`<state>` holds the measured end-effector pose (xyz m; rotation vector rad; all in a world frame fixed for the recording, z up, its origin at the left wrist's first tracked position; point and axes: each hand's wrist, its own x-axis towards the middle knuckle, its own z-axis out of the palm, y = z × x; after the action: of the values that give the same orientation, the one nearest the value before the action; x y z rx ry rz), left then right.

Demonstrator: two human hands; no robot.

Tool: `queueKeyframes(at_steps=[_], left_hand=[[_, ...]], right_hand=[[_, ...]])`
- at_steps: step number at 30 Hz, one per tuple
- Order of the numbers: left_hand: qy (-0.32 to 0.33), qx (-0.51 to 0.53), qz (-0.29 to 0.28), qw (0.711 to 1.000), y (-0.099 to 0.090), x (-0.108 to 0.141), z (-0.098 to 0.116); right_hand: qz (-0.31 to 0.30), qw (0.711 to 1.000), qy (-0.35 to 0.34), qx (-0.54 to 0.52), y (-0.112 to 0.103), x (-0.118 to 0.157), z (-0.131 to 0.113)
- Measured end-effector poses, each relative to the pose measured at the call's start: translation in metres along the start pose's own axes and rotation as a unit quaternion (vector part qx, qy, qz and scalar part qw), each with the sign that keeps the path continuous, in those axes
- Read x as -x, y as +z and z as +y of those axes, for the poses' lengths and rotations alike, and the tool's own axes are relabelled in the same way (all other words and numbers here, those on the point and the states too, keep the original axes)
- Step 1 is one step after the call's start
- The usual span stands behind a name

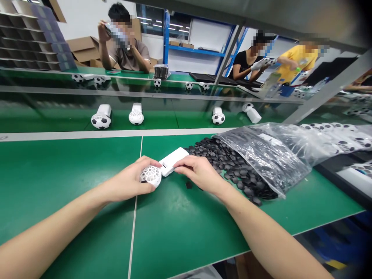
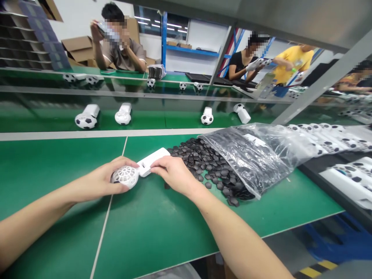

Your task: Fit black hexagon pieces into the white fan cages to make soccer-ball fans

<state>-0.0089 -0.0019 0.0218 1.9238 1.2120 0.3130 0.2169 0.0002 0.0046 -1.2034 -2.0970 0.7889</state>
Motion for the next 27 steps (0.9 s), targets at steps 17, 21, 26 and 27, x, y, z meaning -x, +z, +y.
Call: queueKeyframes(at_steps=[17,21,26,27], left_hand=[[0.034,0.004,-0.019,0.999,0.0,0.0,-0.003],[0.051,-0.004,-0.029,0.998,0.0,0.0,-0.002],[0.053,-0.039,0.027,0.997,0.009,-0.001,0.0],[0.051,-0.043,0.037,0.997,0.011,-0.001,0.001]], right_hand=[[-0.042,0.973,-0.21,0.084,0.017,0.005,-0.011],[-0.02,0.946,-0.296,0.134,0.026,0.005,-0.014],[-0.005,0.945,-0.292,0.15,0.035,0.001,-0.014],[-0.001,0.946,-0.286,0.152,0.035,0.0,-0.014]])
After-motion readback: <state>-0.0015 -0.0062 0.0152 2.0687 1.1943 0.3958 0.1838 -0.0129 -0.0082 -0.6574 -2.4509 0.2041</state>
